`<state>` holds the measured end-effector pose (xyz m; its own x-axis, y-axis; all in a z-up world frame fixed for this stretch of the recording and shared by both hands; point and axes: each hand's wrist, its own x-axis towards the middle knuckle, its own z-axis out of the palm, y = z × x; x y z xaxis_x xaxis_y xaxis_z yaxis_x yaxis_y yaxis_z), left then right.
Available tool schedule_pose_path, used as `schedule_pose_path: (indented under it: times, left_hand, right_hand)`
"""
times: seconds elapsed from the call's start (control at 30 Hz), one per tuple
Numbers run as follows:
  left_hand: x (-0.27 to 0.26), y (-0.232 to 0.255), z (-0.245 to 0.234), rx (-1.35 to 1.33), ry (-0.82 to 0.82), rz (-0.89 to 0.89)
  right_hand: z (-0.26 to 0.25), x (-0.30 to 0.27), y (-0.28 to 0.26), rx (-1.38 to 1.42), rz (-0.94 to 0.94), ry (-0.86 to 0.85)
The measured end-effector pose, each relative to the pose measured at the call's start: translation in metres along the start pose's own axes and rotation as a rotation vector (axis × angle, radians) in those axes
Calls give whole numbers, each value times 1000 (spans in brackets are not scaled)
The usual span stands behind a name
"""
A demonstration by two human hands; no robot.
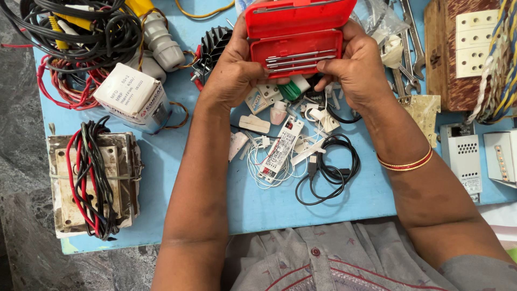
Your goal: The person handles a power adapter, a small white box, and a red case containing metal bits. They pick up a plastic bag of blue and white connectors and move various wires on a table.
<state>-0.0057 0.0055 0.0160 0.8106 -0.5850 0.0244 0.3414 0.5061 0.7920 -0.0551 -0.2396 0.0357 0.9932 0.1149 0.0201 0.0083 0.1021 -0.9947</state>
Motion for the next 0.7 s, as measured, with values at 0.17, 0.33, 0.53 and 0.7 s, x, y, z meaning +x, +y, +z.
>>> schedule_pose_path:
  times: [0.17,0.33,0.53,0.7]
  left_hand:
    - [1,-2,-3,67,-16,99]
    - [3,2,-4,-104,48,58]
    - [1,6,-5,-181,-19,54]
    - [1,8,-5,-161,-56,49]
  right_hand:
    - [3,-1,-1,52,-54,-10]
    - [-3,-2,-5,250,17,-59]
    - [-3,-2,-3,259,-4,-87]
    - [-4,-2,-2,240,-15,-95]
